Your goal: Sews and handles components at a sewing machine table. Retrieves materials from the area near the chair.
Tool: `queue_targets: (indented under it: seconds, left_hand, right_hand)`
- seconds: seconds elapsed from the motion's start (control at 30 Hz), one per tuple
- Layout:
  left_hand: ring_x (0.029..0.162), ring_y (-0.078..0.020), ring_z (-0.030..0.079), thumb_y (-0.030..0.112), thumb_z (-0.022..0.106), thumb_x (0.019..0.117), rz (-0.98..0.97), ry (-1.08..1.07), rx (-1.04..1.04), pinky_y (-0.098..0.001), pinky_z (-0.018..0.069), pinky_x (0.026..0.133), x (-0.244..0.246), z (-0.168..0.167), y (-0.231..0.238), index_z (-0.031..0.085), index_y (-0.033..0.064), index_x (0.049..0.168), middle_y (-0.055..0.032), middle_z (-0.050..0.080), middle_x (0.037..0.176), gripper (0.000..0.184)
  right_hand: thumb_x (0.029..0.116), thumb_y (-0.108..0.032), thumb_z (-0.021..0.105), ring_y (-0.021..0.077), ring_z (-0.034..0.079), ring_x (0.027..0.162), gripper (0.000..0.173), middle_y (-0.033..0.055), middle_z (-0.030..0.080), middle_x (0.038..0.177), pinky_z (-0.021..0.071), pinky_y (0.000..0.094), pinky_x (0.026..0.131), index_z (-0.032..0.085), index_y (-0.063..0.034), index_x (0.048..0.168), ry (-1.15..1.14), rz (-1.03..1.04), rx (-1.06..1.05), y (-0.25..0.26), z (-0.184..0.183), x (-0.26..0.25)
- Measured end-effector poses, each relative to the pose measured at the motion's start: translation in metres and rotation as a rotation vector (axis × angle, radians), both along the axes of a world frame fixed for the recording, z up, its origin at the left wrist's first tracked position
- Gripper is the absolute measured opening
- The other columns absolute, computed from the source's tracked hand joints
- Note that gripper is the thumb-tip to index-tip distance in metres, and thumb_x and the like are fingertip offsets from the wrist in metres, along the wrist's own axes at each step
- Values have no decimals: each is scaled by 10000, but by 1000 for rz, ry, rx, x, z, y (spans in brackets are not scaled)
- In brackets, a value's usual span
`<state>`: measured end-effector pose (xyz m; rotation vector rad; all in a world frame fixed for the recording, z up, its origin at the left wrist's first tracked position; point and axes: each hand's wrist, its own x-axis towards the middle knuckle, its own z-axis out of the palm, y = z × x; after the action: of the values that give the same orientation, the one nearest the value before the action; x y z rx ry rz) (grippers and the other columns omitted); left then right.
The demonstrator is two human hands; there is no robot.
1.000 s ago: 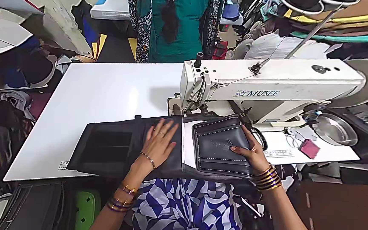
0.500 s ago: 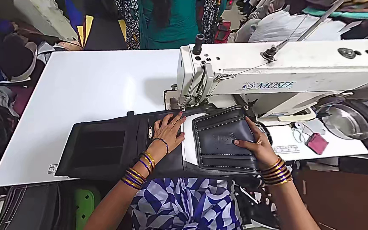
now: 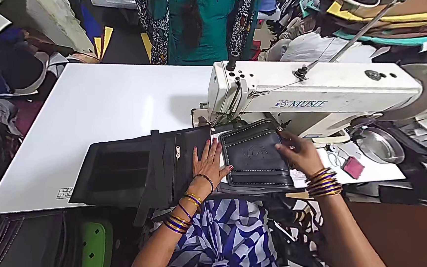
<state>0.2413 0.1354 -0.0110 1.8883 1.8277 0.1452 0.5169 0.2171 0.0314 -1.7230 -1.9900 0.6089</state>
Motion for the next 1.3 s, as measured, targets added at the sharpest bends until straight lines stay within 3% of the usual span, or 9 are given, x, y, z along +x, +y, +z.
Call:
queue_targets:
  seconds: [0.07,0.17,0.43,0.57,0.67,0.73,0.93,1.07,1.3]
  left_hand:
    - [1599,-274,-17,635,374,1025,1,21,5,-670,-55,1202,0,0,1,160,87,1646,-57,62,1733,855]
    - [1599,-278,7,621,367,1033,2,40,15,-662,-37,1209,0,1,-2,181,90,1643,-46,85,1731,830]
    - [1596,-297,64,624,375,1026,7,27,76,-651,-3,1220,6,-3,-15,210,78,1636,-62,151,1721,835]
    - [1599,-279,10,625,354,1035,13,33,17,-645,-30,1219,7,1,-11,157,99,1648,-44,80,1732,831]
    - [1599,-282,-3,617,352,1042,23,40,-8,-645,-34,1219,9,3,-4,132,97,1651,-53,65,1734,830]
    - [1598,-296,20,595,384,1045,-14,28,-31,-643,-11,1225,3,9,1,147,76,1645,-74,83,1731,829]
    - [1516,-370,314,233,786,882,-512,-250,-8,-647,249,1163,-69,17,-35,577,112,1457,-111,451,1589,623]
    - [1329,-330,577,23,696,852,-446,-134,461,-560,472,1007,-60,-22,-83,678,154,1356,-34,623,1443,522]
    - [1136,-300,697,209,651,922,-265,-142,629,-497,575,819,-45,-28,-81,723,147,1280,-53,735,1237,371]
  right_hand:
    - [1024,-268,615,593,635,1010,437,389,640,1134,463,750,826,624,93,1271,-314,-185,196,8,13,13]
    - [1044,-155,507,615,606,1061,345,415,619,1108,458,747,802,649,157,1005,-526,-345,241,25,-18,27]
    - [1038,-164,550,586,628,1063,333,379,659,1081,458,730,818,693,126,957,-482,-304,290,27,-13,29]
    - [994,-114,624,546,671,982,259,350,683,1085,486,716,842,706,109,1098,-209,-64,413,4,4,28]
    - [933,-142,594,338,725,910,271,235,734,985,580,512,829,737,85,970,78,329,461,-52,4,-22]
    - [946,-172,578,305,744,981,269,157,771,1009,578,496,885,781,4,943,70,630,421,-82,-11,-59]
    - [879,-133,666,370,693,1037,160,103,760,1076,505,576,803,790,-74,963,-125,851,452,-82,-46,-81]
    - [862,-136,645,377,681,1015,144,108,748,1022,498,561,752,768,-62,877,-196,922,514,-75,-44,-88]
    - [892,-87,545,310,688,839,210,111,720,832,516,438,734,683,-41,740,-148,920,824,-76,-62,-101]
